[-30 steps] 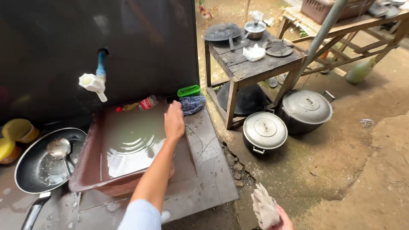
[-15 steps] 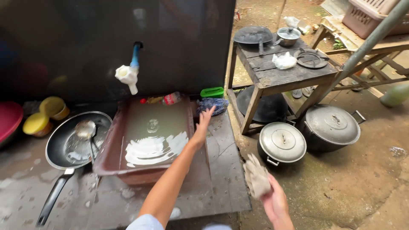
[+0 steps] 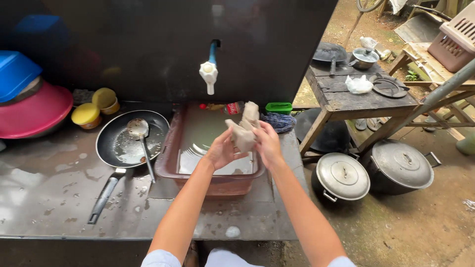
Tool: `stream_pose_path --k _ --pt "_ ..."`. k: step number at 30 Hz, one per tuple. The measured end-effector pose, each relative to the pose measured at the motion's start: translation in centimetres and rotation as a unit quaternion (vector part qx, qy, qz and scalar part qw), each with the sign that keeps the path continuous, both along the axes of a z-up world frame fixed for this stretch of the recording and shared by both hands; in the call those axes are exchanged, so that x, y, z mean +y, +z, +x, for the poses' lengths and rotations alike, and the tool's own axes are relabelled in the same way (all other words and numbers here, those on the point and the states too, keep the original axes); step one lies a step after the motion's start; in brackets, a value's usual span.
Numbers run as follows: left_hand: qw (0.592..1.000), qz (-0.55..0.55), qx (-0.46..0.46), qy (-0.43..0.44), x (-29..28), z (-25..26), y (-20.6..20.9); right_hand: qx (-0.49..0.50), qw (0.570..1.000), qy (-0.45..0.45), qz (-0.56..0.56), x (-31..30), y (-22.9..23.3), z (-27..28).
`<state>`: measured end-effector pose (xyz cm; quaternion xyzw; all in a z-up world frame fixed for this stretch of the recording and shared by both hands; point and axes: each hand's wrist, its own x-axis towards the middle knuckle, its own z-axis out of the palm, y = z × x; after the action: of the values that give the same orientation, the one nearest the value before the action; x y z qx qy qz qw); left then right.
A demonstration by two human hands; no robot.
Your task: The recorder wipes down a wooden table with a damp cloth and then cleans the cloth in an outdoor sink.
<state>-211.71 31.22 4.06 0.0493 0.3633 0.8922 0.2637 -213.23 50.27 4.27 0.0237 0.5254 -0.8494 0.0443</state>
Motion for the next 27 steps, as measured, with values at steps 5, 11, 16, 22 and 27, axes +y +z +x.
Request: stream_pose_path --k 5,11,16,22,27 --pt "0.998 -0.037 0.021 0.042 -6.6 -3.8 -3.4 0.061 0.993 0.018 0.096 -7.6 1.1 -6.9" --pt "0.993 -0.087 -0.071 0.036 -13.5 -8.7 -1.9 0.199 0.885 -0.087 0.412 -15.6 13.6 -10.2" --pt "0.988 -0.119 -0.095 -0.008 -15.6 -11.0 -0.4 0.23 0.641 0.049 0.731 -16.6 18.6 -12.2" --pt "0.992 -0.098 -0.075 -0.037 -14.5 -16.2 -6.4 0.464 0.612 0.139 0.625 -14.0 18.2 -14.4" --pt "0.987 -0.14 -0.016 -0.08 -13.2 -14.9 -2.8 0.294 0.883 0.016 0.364 -10.8 5.5 -13.5"
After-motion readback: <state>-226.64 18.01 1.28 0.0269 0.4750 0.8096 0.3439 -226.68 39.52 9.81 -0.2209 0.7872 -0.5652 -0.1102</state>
